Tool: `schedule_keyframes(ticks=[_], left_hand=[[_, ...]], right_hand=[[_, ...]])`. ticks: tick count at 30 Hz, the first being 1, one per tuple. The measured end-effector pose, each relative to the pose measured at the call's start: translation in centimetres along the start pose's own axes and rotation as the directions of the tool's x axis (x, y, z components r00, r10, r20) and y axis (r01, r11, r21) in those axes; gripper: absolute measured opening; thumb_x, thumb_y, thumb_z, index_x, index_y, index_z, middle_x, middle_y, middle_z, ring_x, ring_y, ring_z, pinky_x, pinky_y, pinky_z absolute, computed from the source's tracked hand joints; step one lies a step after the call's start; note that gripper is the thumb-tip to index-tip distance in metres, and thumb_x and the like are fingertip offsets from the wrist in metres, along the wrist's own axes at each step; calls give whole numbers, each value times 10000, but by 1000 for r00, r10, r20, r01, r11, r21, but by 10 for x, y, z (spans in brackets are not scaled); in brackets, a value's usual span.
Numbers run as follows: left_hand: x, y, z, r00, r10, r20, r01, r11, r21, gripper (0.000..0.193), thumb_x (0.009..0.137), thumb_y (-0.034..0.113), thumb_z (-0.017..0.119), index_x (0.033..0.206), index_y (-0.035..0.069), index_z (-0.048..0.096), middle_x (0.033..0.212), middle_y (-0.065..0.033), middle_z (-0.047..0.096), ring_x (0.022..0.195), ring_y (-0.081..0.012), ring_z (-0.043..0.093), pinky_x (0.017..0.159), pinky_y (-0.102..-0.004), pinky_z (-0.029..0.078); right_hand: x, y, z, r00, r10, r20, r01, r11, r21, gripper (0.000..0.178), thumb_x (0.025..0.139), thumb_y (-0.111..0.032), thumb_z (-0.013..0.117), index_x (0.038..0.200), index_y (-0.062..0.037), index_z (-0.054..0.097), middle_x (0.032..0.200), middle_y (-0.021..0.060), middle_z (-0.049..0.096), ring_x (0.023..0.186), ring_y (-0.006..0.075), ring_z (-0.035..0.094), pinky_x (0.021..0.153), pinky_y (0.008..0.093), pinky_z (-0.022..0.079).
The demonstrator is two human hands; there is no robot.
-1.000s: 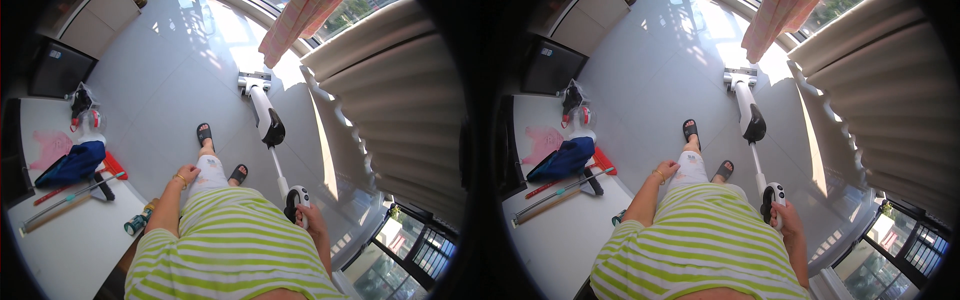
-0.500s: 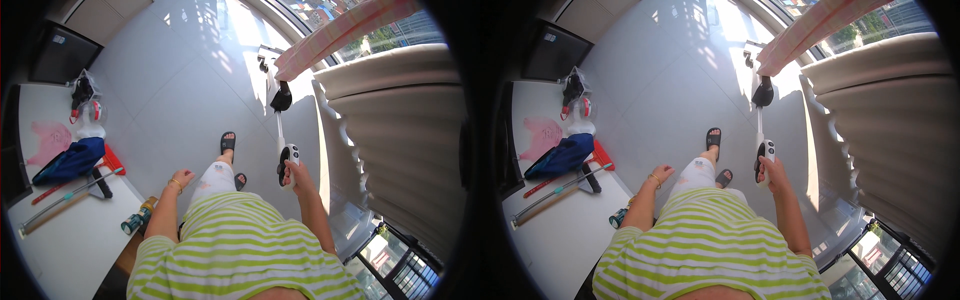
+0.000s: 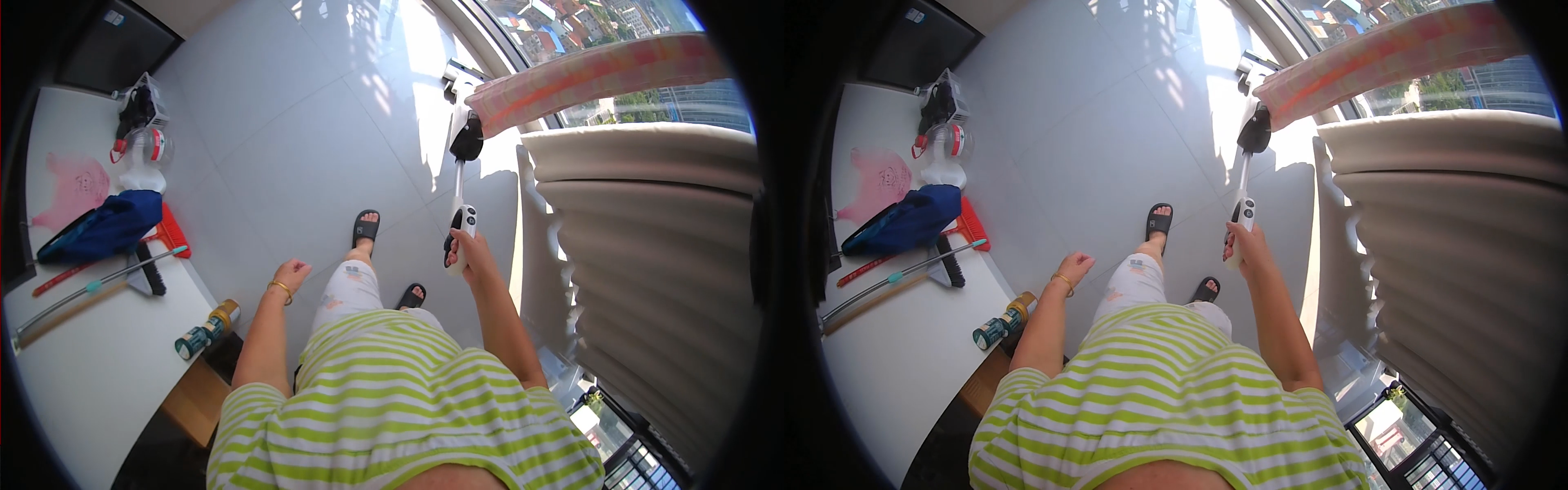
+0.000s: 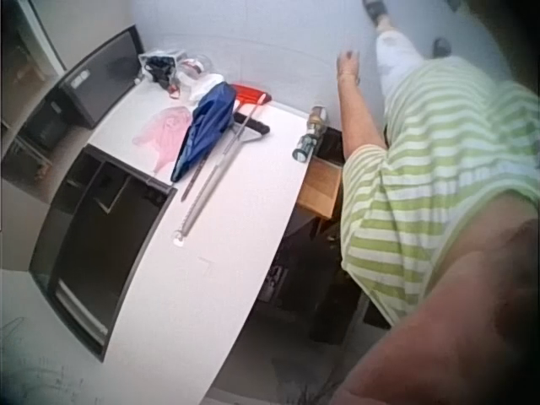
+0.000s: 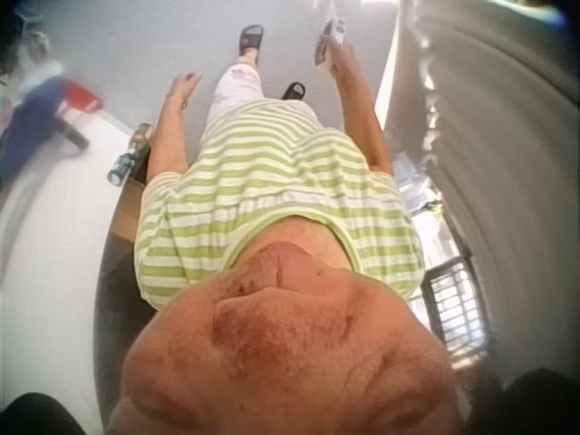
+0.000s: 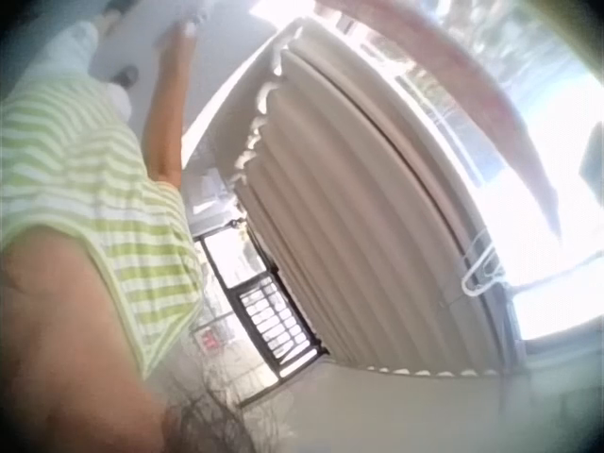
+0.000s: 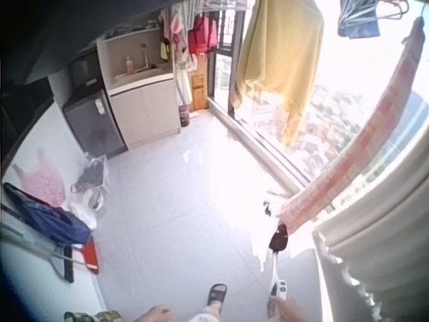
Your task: The person uses a floor scrubber to clean the floor tiles, moving the machine back and forth near the large sunlit window.
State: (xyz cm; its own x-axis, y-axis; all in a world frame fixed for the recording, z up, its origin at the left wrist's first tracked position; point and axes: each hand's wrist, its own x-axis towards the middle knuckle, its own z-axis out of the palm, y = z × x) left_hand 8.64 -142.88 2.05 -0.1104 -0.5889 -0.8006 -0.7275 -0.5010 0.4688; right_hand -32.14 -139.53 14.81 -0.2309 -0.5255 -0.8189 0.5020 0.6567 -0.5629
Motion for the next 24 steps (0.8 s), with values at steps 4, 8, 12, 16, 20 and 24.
schedule_keyframes(ticks=[4,8,12,16,20,24], left_hand=[[-10,-55,43,999,-28,-37,28,999,17,374,767,353,636,932,18,616,886,-116,639,817,-216,598,750,-320,472],[-37,-65,94,997,-75,-34,76,997,15,407,765,376,624,967,23,623,924,-130,643,848,-233,606,768,-326,471],[-64,-74,156,996,-88,22,88,996,3,399,769,369,611,974,27,630,946,-138,648,872,-245,610,787,-336,471],[-79,-75,211,995,-75,58,77,997,-25,344,778,323,581,962,38,635,930,-142,652,873,-263,612,794,-344,470],[-101,-57,229,999,-33,8,32,994,104,290,775,258,535,963,61,638,928,-150,649,884,-285,609,803,-352,469],[-121,-59,230,998,-61,-33,64,989,133,276,772,248,529,955,74,641,937,-150,646,889,-295,606,808,-359,469]], right_hand=[[-51,34,-66,1000,25,-19,-27,990,-139,185,789,-143,598,815,-59,436,555,36,460,384,139,439,393,294,401],[-135,67,-137,993,108,-57,-118,965,-232,192,792,-174,618,797,-58,465,551,24,465,401,121,449,401,268,401],[-208,115,-218,997,2,-75,-41,857,-514,248,730,-185,692,787,-29,508,605,51,545,419,138,496,395,276,411],[-264,173,-323,994,-21,-105,-33,876,-481,208,672,-119,688,730,-9,522,588,74,564,412,160,522,374,289,407],[-315,186,-408,955,112,-275,-259,767,-587,182,650,-85,672,709,-4,519,552,74,545,384,164,509,351,297,389],[-319,121,-417,906,124,-405,-408,510,-757,152,598,-26,640,672,5,511,477,73,503,325,171,476,307,314,347]])
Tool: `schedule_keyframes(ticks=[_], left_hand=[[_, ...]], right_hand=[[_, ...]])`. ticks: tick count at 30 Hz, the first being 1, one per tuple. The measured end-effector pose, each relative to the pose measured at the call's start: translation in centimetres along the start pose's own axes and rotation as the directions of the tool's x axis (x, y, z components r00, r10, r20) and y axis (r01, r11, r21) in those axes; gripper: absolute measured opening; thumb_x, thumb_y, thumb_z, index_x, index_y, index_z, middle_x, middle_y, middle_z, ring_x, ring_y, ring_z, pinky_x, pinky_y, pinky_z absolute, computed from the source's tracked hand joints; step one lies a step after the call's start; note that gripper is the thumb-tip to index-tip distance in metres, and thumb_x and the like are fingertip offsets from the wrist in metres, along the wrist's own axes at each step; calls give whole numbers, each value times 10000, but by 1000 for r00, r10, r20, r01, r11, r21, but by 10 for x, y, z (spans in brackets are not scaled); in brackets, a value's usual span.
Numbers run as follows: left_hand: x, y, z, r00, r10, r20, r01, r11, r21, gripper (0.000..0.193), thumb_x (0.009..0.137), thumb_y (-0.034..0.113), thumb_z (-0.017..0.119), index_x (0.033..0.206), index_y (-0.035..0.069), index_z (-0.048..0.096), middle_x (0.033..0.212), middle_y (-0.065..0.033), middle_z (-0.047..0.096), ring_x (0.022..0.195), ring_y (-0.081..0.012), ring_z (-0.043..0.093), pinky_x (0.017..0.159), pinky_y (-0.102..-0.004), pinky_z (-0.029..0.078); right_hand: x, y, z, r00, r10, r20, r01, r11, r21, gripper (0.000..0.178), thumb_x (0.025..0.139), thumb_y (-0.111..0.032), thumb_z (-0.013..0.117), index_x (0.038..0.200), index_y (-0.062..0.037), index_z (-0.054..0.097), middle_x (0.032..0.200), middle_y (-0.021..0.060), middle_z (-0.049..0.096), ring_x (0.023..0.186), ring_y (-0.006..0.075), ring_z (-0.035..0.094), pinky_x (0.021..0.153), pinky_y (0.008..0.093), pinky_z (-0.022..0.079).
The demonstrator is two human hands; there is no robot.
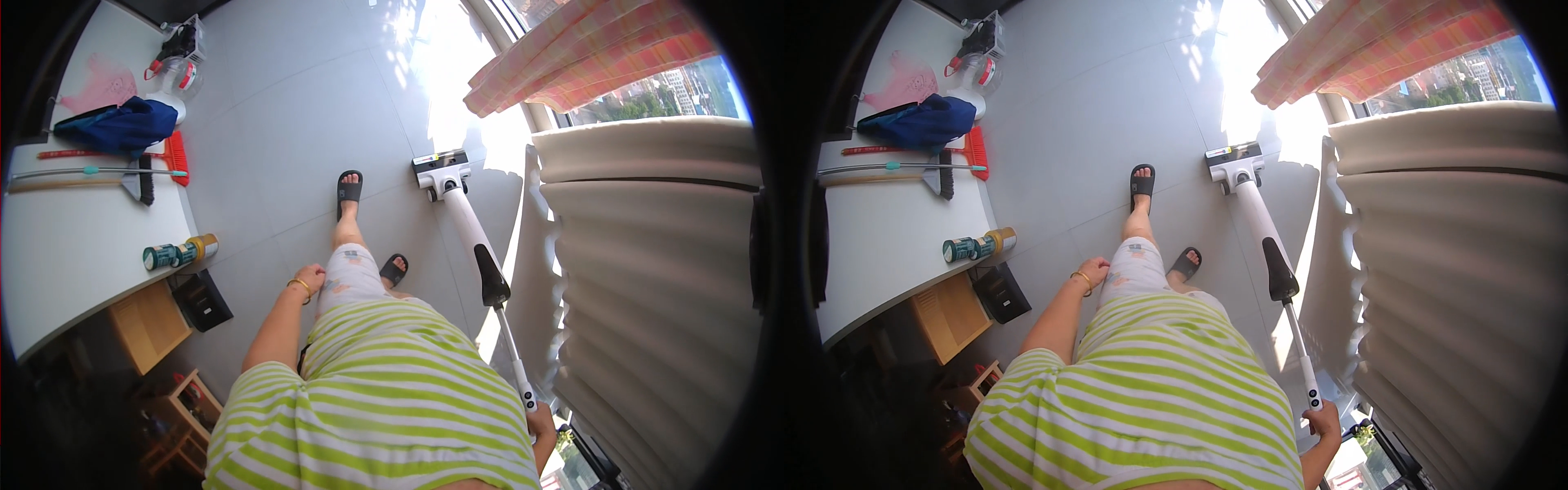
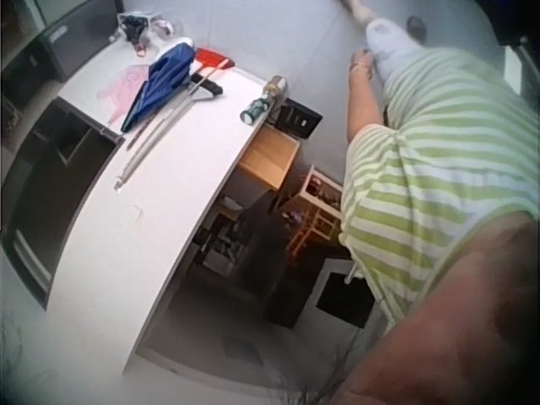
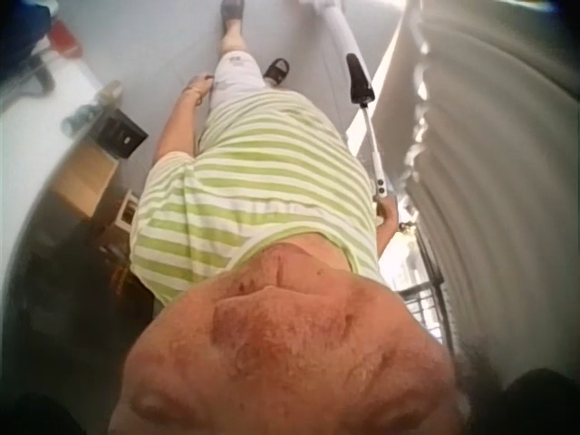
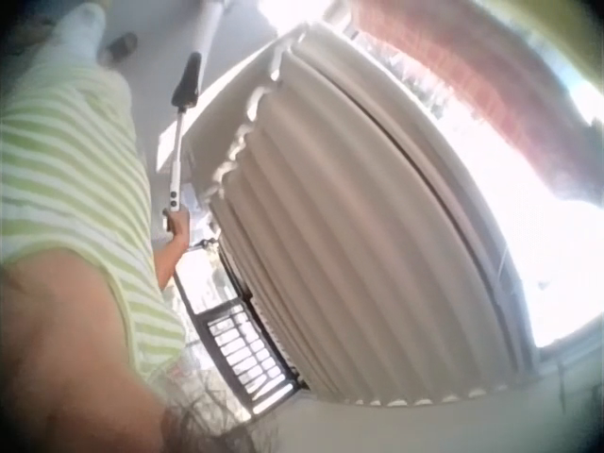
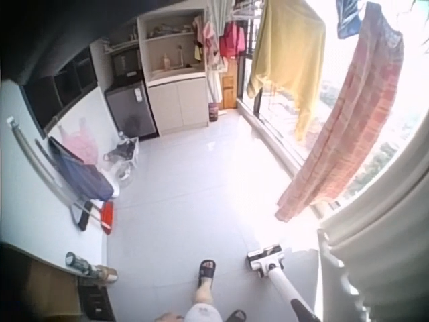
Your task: The person uses a floor scrubber to clean the floor tiles, moving the machine back and forth near the large sunlit window.
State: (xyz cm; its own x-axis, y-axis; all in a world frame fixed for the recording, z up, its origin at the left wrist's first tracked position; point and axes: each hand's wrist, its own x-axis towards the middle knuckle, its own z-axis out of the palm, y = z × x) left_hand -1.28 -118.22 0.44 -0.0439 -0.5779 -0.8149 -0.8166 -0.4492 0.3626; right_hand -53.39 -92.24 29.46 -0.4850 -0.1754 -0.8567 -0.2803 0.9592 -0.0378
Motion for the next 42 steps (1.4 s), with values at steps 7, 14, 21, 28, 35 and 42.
schedule_keyframes(ticks=[7,14,21,28,35,42], left_hand=[[2,-12,1,998,-11,-57,7,998,-64,278,775,233,571,955,32,638,855,-113,663,770,-214,624,733,-321,483],[15,-15,-35,997,-41,-69,29,985,-171,296,781,276,575,945,36,631,881,-122,647,809,-231,604,756,-326,472],[29,-16,-101,988,-73,-136,38,969,-244,322,788,300,609,945,19,621,834,-95,655,752,-185,614,711,-301,485],[42,-16,-161,966,-153,-208,68,927,-368,349,787,363,608,953,56,623,898,-105,655,838,-232,617,769,-332,482],[44,-22,-158,953,-178,-246,55,898,-436,294,809,302,621,941,39,620,838,-79,654,766,-164,612,716,-286,487],[41,-34,-104,966,-210,-148,130,896,-424,309,809,301,621,962,33,613,837,-57,649,729,-143,592,682,-274,482]], right_hand=[[47,-84,-59,998,-22,63,28,995,-98,173,600,-55,660,669,-9,508,482,64,490,333,167,468,318,314,351],[94,-252,-2,946,-254,202,256,966,15,131,668,-82,621,666,-18,507,483,41,470,348,147,443,354,302,330],[148,-454,87,835,-445,323,420,896,147,173,725,-128,606,691,-23,472,497,44,462,372,149,453,374,303,348],[178,-663,154,741,-628,238,569,775,274,229,768,-188,601,820,-23,451,598,50,484,452,142,490,421,293,410],[154,-795,186,720,-683,119,653,726,216,255,772,-160,578,898,-2,423,620,67,480,490,165,508,444,309,425],[150,-688,193,710,-674,202,619,735,278,271,756,-132,594,915,14,431,603,65,479,446,151,475,405,302,403]])
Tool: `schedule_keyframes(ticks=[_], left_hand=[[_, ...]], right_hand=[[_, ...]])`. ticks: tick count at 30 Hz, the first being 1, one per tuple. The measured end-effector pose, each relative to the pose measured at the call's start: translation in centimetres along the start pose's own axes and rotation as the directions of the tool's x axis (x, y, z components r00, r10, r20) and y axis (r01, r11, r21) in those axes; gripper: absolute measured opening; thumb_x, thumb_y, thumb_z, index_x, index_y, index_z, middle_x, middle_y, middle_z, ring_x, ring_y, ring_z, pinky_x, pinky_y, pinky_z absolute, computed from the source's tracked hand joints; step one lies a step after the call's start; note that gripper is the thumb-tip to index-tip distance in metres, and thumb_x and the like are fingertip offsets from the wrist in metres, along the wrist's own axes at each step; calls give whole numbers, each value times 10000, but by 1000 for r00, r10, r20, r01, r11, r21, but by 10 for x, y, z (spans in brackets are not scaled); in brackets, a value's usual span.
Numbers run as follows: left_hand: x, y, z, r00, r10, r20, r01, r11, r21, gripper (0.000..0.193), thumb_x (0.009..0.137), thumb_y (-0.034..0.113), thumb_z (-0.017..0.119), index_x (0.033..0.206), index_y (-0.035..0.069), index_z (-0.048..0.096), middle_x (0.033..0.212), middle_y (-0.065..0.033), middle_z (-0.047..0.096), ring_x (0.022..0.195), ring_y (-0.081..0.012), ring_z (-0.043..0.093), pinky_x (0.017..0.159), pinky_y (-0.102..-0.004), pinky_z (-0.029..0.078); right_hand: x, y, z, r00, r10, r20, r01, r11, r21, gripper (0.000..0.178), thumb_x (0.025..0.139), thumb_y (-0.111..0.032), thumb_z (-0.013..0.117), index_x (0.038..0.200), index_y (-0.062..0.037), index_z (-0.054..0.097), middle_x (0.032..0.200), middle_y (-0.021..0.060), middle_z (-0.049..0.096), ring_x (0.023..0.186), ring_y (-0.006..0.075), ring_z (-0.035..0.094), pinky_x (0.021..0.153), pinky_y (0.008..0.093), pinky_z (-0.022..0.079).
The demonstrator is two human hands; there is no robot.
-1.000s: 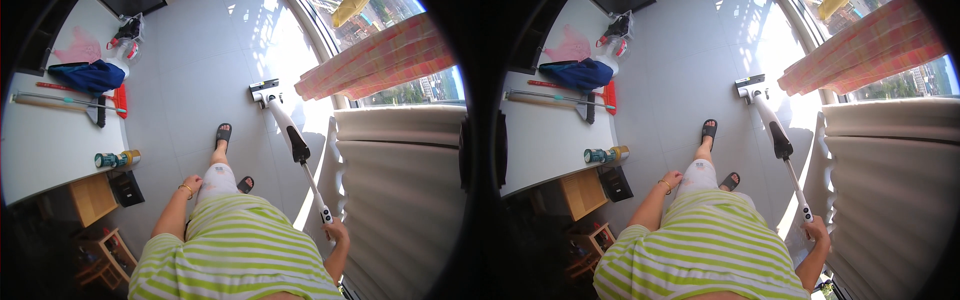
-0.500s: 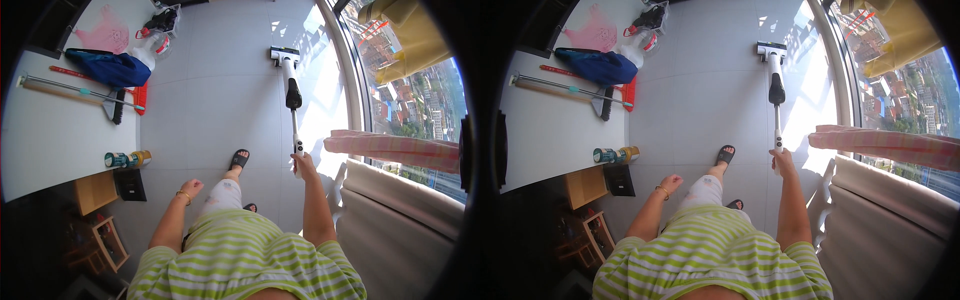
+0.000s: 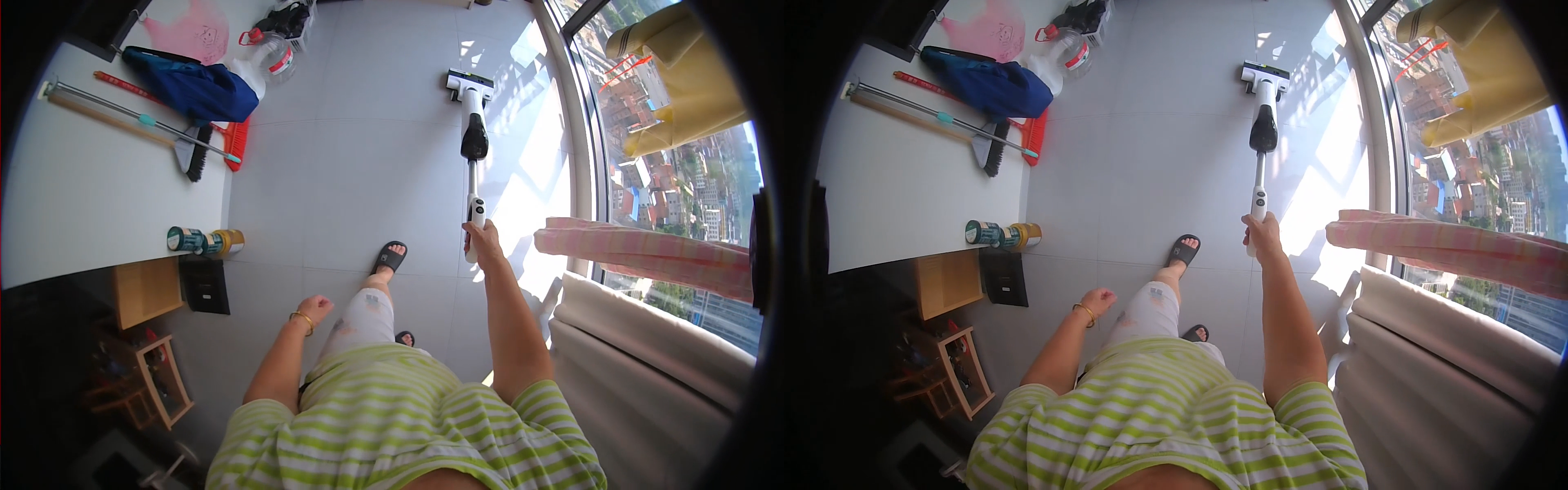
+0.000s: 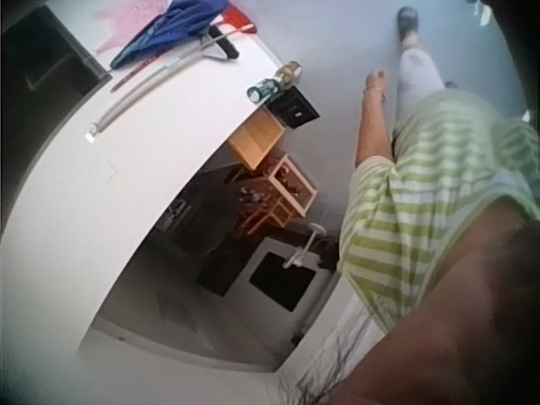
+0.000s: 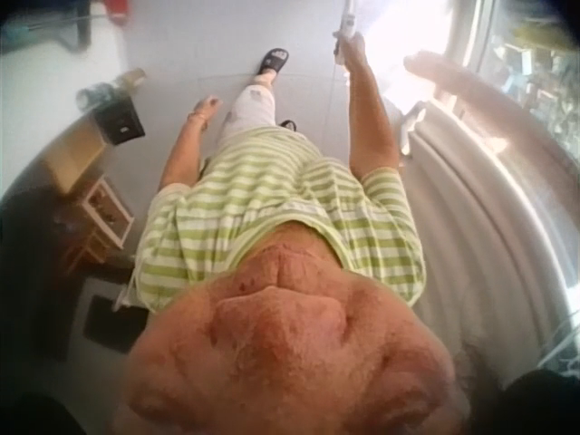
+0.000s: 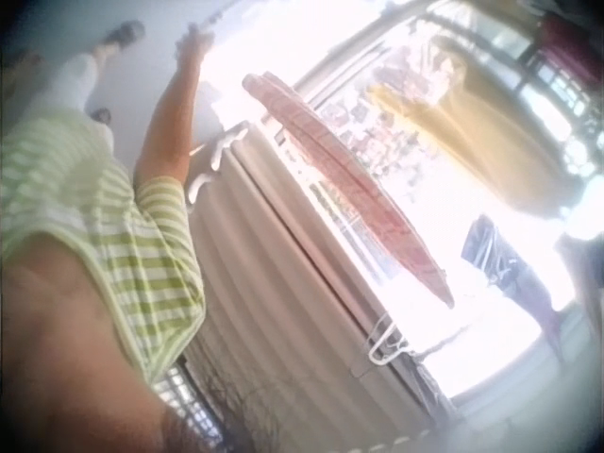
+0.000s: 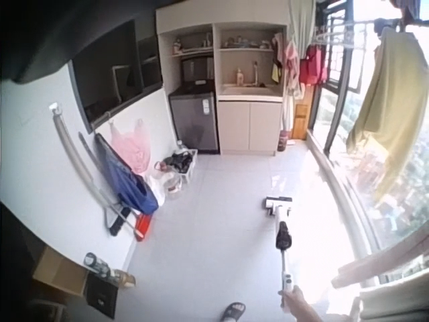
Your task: The person uses a floor scrubber to clean the floor tiles, moving the machine back and forth near the large sunlit window.
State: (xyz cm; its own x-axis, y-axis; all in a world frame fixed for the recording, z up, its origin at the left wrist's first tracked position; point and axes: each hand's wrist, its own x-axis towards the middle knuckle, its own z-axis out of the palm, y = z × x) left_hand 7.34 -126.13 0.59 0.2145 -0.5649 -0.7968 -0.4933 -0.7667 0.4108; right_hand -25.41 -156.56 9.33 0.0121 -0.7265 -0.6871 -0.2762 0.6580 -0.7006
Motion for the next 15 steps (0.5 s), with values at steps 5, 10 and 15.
schedule_keyframes(ticks=[5,10,15], left_hand=[[-19,-3,39,998,57,-3,-57,998,9,327,809,310,612,976,29,612,861,-77,648,751,-163,598,695,-284,482],[-55,-21,81,993,121,16,-122,989,82,355,809,330,598,998,30,612,903,-110,650,811,-223,612,739,-319,477],[-87,-49,116,991,74,111,-89,987,134,360,811,372,565,966,55,636,942,-148,644,881,-286,604,795,-353,466]], right_hand=[[-126,126,-44,996,19,86,-20,1000,17,199,743,-103,615,826,-19,455,598,40,464,436,140,468,382,279,394],[-280,232,-99,990,131,48,-125,985,-117,195,734,-107,645,793,-27,477,566,27,481,395,113,453,344,270,368],[-413,389,-179,996,22,-85,-24,1000,-15,171,741,-119,686,782,-27,548,611,8,531,495,67,474,441,241,386]])
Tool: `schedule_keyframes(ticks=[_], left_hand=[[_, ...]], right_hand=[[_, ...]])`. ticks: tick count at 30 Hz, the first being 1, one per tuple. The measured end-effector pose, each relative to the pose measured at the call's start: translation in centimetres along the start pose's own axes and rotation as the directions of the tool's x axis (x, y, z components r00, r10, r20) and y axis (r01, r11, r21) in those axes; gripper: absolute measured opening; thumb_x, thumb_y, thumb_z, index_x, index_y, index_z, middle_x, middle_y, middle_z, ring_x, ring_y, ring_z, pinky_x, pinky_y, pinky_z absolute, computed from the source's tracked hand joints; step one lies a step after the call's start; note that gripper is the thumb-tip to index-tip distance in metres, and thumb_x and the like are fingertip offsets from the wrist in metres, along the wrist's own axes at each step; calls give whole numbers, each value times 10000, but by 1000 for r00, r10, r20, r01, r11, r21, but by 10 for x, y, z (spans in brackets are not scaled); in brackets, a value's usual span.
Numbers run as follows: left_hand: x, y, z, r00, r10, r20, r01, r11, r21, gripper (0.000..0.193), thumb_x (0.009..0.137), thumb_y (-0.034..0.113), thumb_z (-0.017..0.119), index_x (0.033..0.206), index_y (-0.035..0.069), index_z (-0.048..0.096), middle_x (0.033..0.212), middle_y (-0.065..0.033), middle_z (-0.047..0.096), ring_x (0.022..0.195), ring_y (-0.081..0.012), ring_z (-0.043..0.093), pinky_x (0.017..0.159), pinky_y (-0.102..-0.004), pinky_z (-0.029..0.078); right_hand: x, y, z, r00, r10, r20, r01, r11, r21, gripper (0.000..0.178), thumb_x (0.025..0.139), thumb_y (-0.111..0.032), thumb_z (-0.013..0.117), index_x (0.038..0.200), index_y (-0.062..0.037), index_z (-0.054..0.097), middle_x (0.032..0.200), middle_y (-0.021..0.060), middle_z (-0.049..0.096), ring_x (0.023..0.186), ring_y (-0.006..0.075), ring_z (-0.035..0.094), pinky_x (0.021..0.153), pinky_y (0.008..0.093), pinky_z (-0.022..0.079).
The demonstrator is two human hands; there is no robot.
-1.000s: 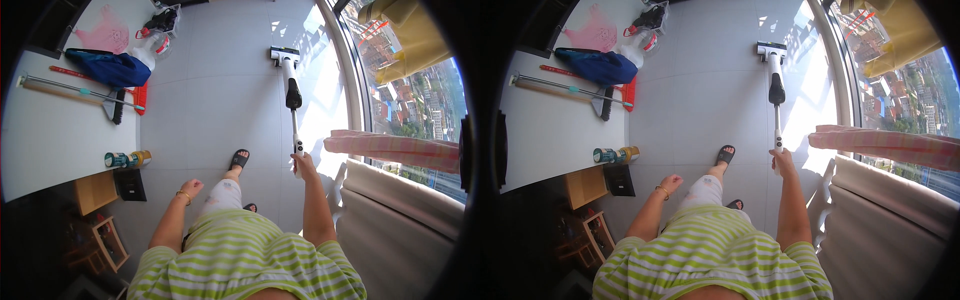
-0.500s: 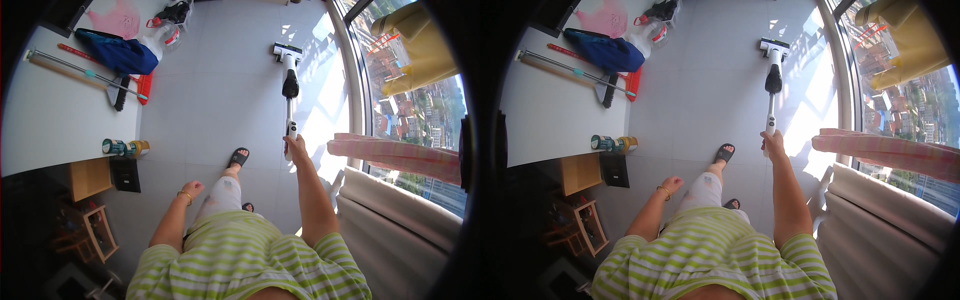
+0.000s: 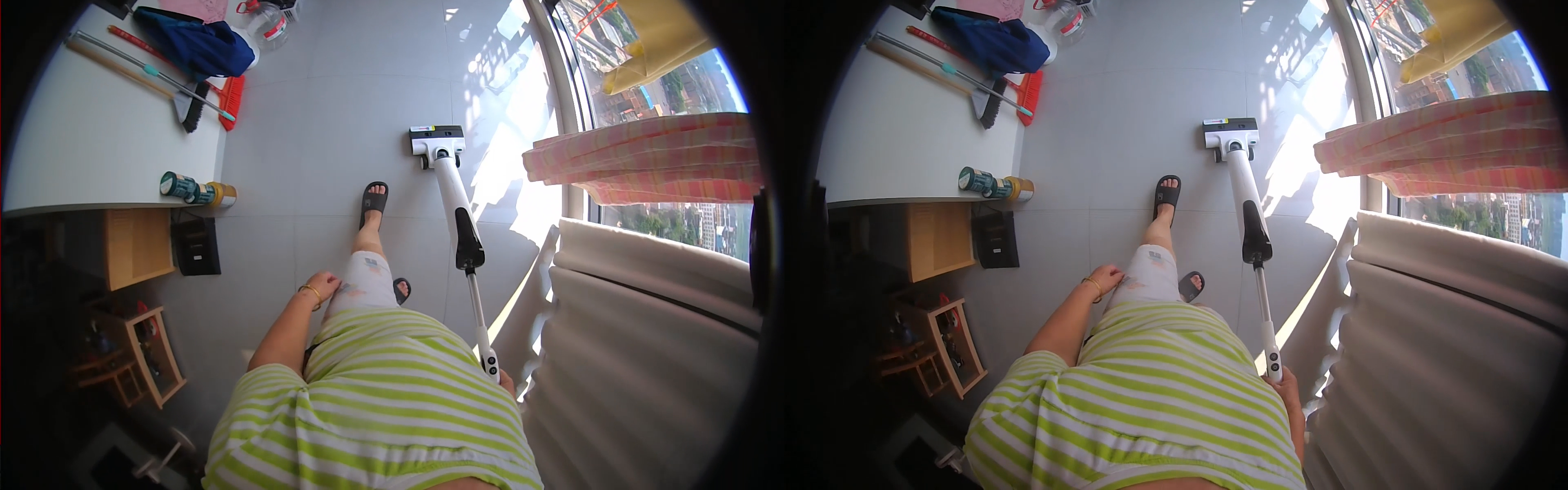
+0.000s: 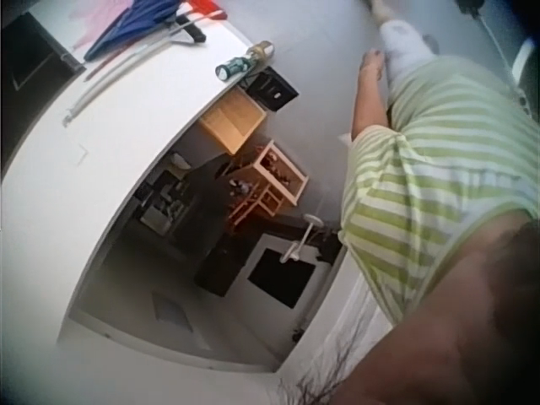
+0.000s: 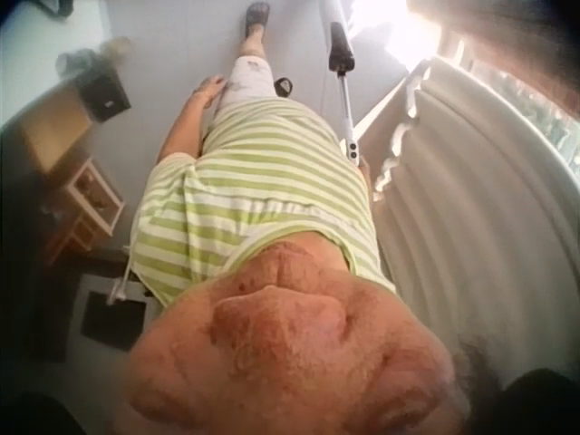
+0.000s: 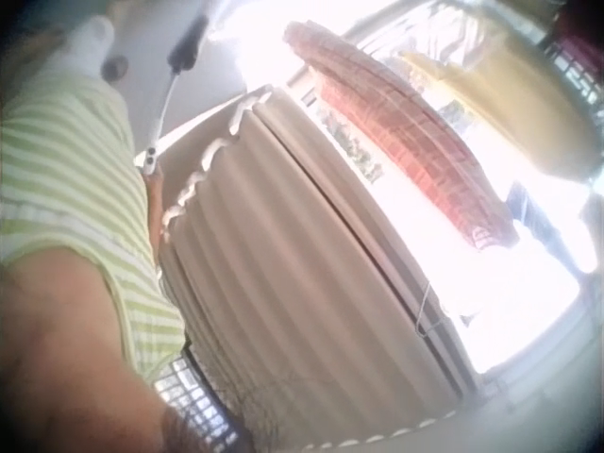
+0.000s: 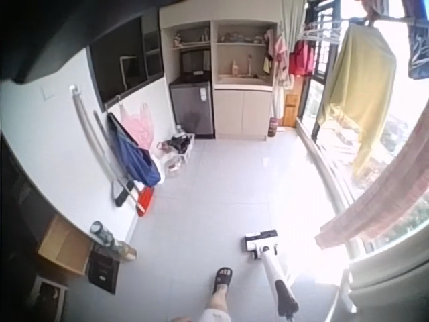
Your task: The person uses a floor scrubber to clean the floor tiles, moving the machine back and forth near the large sunlit window.
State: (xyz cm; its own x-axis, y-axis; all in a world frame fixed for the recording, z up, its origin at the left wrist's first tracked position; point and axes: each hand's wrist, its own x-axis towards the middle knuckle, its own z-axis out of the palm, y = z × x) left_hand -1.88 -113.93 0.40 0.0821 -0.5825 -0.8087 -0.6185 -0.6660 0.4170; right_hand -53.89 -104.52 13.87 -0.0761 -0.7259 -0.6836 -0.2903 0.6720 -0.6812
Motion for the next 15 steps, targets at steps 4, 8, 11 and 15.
schedule_keyframes(ticks=[4,8,11,15], left_hand=[[-20,-23,10,998,-58,-24,59,998,33,388,828,394,524,952,44,638,936,-166,635,881,-320,593,794,-371,461],[-20,-36,5,994,-103,-25,103,995,-8,370,844,366,500,909,30,638,866,-188,629,827,-331,591,745,-373,456],[-9,-44,-2,995,-80,-62,84,994,64,343,837,340,490,912,37,632,917,-202,616,879,-355,579,778,-394,454],[1,-39,-23,996,-41,-81,48,994,95,307,819,295,487,945,49,620,969,-208,604,921,-369,568,800,-411,454]], right_hand=[[-75,-58,-44,939,337,-70,-344,916,-207,194,649,-58,684,802,-40,566,571,12,511,418,96,464,374,272,364],[-95,-71,-71,920,372,-119,-390,896,-212,191,624,-46,674,777,-30,561,550,17,504,365,114,443,331,285,339],[-80,-111,-69,874,469,-127,-485,836,-257,173,627,-46,671,743,-24,545,532,16,492,346,118,429,318,282,326],[-37,-160,-43,882,457,-118,-469,821,-326,172,636,-46,667,740,-21,533,493,20,473,337,120,424,322,281,324]])
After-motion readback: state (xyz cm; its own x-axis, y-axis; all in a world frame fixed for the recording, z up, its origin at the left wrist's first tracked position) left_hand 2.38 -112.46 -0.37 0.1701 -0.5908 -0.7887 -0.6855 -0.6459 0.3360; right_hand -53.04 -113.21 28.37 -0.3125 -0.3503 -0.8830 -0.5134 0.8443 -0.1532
